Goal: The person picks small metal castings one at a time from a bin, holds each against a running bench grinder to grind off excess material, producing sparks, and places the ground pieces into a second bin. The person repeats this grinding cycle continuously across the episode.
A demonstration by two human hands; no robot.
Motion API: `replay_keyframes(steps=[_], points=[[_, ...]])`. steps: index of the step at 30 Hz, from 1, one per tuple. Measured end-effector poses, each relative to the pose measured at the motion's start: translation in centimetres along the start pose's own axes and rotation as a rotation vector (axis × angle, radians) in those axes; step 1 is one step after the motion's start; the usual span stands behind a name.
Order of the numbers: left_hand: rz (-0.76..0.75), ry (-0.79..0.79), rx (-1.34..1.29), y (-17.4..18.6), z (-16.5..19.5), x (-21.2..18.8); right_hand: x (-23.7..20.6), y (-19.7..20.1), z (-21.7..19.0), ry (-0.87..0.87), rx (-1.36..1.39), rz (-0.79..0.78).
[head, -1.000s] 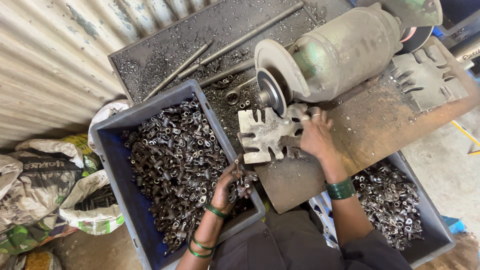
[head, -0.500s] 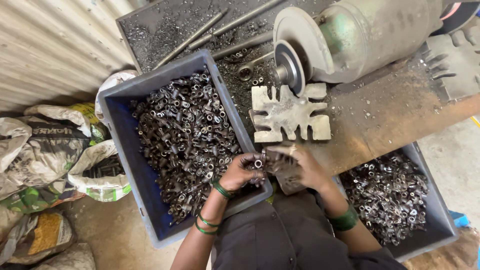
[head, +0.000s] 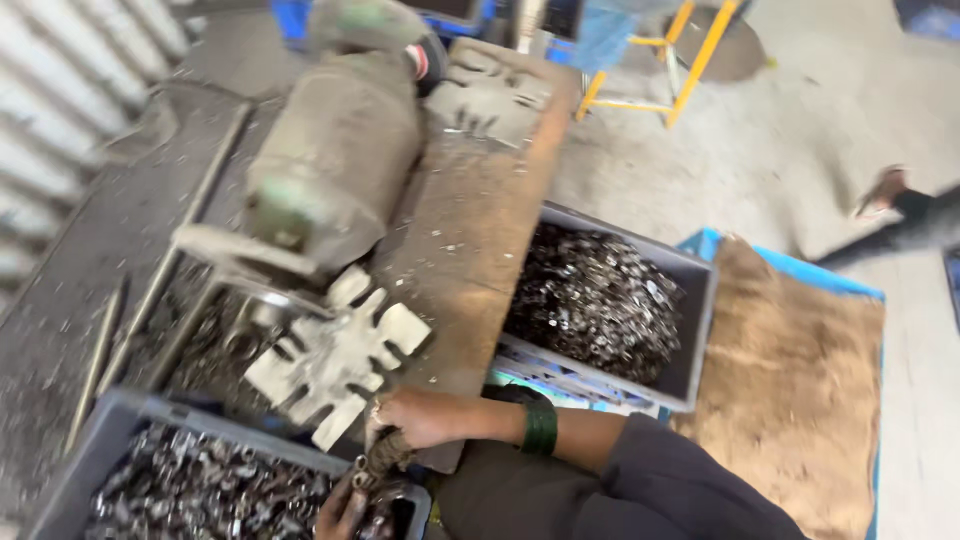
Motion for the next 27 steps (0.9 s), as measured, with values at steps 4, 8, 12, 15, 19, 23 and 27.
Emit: replay_keyframes(steps=[4, 8, 12, 15, 19, 23, 27], points=[[-0.034, -0.298, 0.474, -0.7, 3.7, 0.1, -0.4, -1.1, 0.3, -0.074, -0.061, 0.085], [-0.240, -0.531, 0.415, -2.2, 5.1, 0.2, -0.3, -3.2, 0.5, -0.156, -0.242, 0.016], [-0.207, -0.659, 0.404, -1.2, 5.3, 0.5, 0.7, -3.4, 0.5, -0.194, -0.144, 0.026], [-0.116, -0.565, 0.337, 0.1, 4.9, 1.2, 2.0, -2.5, 0.6, -0.245, -0.031, 0.037], [0.206, -0.336, -0.008, 2.7, 4.1, 1.4, 2.4, 0.9, 2.4, -0.444, -0.163, 0.046], [0.453, -0.235, -0.572, 4.5, 2.9, -0.9, 2.2, 7.2, 2.2, -0.177, -0.209, 0.445], [0.409, -0.238, -0.880, 3.1, 2.3, -3.6, 1.7, 10.7, 2.2, -0.109, -0.298, 0.482]])
Point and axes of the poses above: each hand's wrist, its own x-axis towards the middle knuckle, its own y-axis out of the back of the hand, z = x × y, the point moved 6 cm from there along x, towards the middle knuckle, and after that the axes turned 4 degrees about y, right-handed, at the moved point
